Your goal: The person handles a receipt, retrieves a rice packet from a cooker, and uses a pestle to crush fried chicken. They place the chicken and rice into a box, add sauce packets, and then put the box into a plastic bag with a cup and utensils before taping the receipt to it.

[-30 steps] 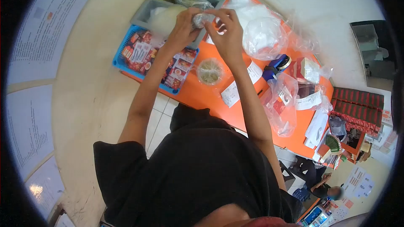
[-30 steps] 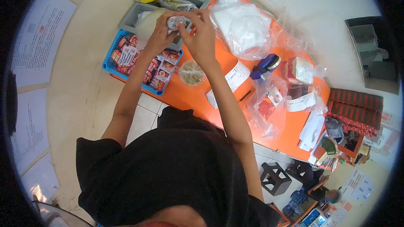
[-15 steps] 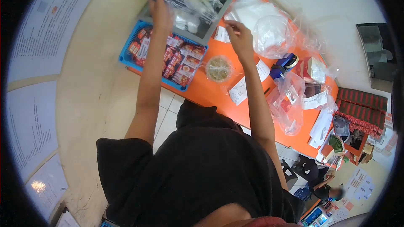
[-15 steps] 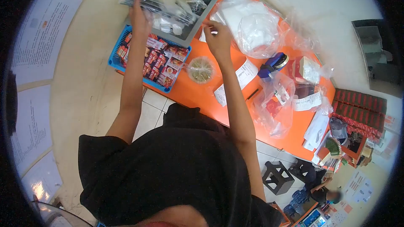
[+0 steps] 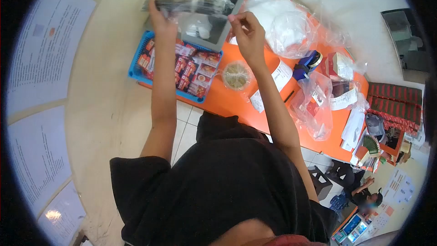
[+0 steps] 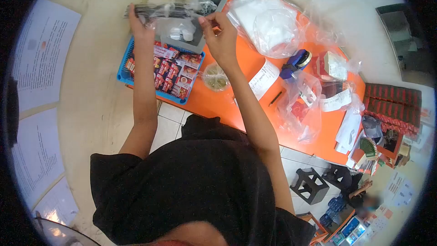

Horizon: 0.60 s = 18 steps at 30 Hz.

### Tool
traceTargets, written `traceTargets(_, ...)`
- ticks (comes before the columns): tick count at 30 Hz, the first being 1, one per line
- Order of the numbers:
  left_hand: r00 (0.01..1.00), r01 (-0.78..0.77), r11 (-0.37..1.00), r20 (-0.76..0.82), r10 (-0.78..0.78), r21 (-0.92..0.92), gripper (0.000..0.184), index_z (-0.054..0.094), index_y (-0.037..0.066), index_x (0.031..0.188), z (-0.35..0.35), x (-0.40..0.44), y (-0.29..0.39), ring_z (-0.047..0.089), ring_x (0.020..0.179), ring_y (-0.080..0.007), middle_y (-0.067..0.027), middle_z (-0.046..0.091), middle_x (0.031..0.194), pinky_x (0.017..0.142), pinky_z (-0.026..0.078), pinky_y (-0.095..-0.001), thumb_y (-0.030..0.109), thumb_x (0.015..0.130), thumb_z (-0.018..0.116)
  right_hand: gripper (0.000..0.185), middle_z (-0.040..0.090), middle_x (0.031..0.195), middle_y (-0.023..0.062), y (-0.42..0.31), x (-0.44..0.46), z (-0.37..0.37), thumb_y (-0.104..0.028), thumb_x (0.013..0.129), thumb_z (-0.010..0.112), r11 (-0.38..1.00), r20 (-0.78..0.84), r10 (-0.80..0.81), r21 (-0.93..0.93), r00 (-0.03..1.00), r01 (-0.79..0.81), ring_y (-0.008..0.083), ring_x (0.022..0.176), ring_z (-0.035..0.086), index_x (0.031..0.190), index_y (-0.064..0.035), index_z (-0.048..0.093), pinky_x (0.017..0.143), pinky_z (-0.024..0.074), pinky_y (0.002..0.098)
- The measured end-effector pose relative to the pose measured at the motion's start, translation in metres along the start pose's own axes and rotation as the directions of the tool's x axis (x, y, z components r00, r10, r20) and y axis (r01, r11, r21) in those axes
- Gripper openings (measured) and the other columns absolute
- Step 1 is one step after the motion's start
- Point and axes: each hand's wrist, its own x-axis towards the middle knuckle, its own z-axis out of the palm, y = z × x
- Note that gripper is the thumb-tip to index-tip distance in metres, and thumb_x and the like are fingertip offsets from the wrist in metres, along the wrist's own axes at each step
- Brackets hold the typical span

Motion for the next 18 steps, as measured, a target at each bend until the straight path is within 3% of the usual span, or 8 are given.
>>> traceTargets(1,1.0,0.004,1.0,0.003,-0.004,-0.002,0.032,0.056,0.007,0.102,-0.001,0.003,0.001,0.058,0.091,-0.0235,-0.0081,0.061,0.098,0.08,0.049,-0.0414,0.035,0.087,0.056,0.025,0.061,0.075,0.0059,-0.004,0.0,-0.003,-0.019,0.084,0.065,0.996,-0.021,0.025,0.084,0.999,-0.023,0.0107,0.062,0.058,0.096,0.002,0.059,0.055,0.0465,0.0237)
traceTargets(4,0.999,-0.015,1.0,0.035,0.016,-0.013,0.036,0.054,0.006,0.106,-0.004,0.008,-0.003,0.056,0.095,-0.0251,-0.0093,0.058,0.105,0.083,0.048,-0.0431,0.036,0.087,0.055,0.023,0.059,0.086,0.0067,-0.013,0.001,-0.001,-0.018,0.08,0.068,0.997,-0.001,-0.04,0.069,0.999,0.04,0.0101,0.064,0.056,0.091,0.0014,0.06,0.052,0.05,0.0239)
traceTargets(6,0.99,0.002,0.999,0.141,-0.007,0.038,0.052,0.047,0.009,0.122,-0.005,0.009,-0.013,0.047,0.109,-0.0281,-0.0086,0.05,0.122,0.091,0.041,-0.0468,0.044,0.084,0.056,0.024,0.058,0.088,0.0069,-0.013,0.004,0.006,-0.017,0.08,0.069,0.997,-0.009,-0.007,0.073,1.0,0.007,0.0104,0.064,0.056,0.094,0.0014,0.061,0.052,0.0501,0.0234)
traceTargets(9,0.987,0.039,0.997,0.15,-0.049,0.068,0.052,0.047,0.009,0.123,0.014,-0.021,-0.011,0.047,0.111,-0.0283,-0.0083,0.049,0.124,0.092,0.041,-0.0467,0.043,0.084,0.055,0.025,0.057,0.091,0.0071,-0.01,0.007,0.003,-0.015,0.079,0.069,0.997,-0.012,-0.033,0.07,0.999,0.034,0.0106,0.064,0.057,0.096,0.0015,0.062,0.051,0.0502,0.023)
traceTargets(11,0.986,0.048,0.997,0.155,-0.057,0.066,0.051,0.048,0.009,0.122,0.008,-0.013,-0.012,0.047,0.111,-0.0289,-0.0085,0.049,0.124,0.093,0.041,-0.0471,0.042,0.085,0.055,0.025,0.057,0.092,0.0071,-0.01,0.006,-0.001,-0.015,0.079,0.07,0.994,-0.009,-0.093,0.06,0.996,0.093,0.0107,0.065,0.057,0.096,0.0016,0.063,0.051,0.0502,0.0231)
traceTargets(13,0.985,0.055,0.997,0.159,-0.064,0.056,0.051,0.048,0.008,0.122,0.006,-0.01,-0.011,0.047,0.111,-0.0295,-0.0087,0.049,0.124,0.093,0.041,-0.0475,0.042,0.085,0.055,0.022,0.056,0.091,0.0077,-0.013,0.004,-0.005,-0.014,0.079,0.069,0.964,0.028,0.058,0.259,0.998,-0.063,0.0106,0.063,0.058,0.092,0.0027,0.064,0.051,0.05,0.0233)
traceTargets(15,0.988,0.089,0.996,0.13,-0.085,-0.021,0.037,0.055,0.003,0.107,0.008,-0.013,-0.01,0.058,0.094,-0.0245,-0.01,0.06,0.103,0.084,0.048,-0.0399,0.034,0.087,0.054,0.022,0.056,0.089,0.0075,-0.017,0.002,-0.004,-0.015,0.079,0.069,0.954,0.021,0.093,0.284,0.995,-0.095,0.0104,0.062,0.058,0.092,0.0028,0.064,0.05,0.0492,0.0229)
traceTargets(18,0.984,0.056,0.998,0.17,-0.049,-0.036,0.035,0.055,0.004,0.106,0.005,-0.009,-0.015,0.058,0.095,-0.0242,-0.0102,0.06,0.105,0.084,0.048,-0.0394,0.033,0.087,0.055,0.023,0.056,0.084,0.0056,-0.022,0.003,-0.001,-0.014,0.08,0.068,0.946,-0.01,0.132,0.3,0.991,-0.123,0.0103,0.06,0.056,0.095,0.0026,0.062,0.049,0.047,0.0231)
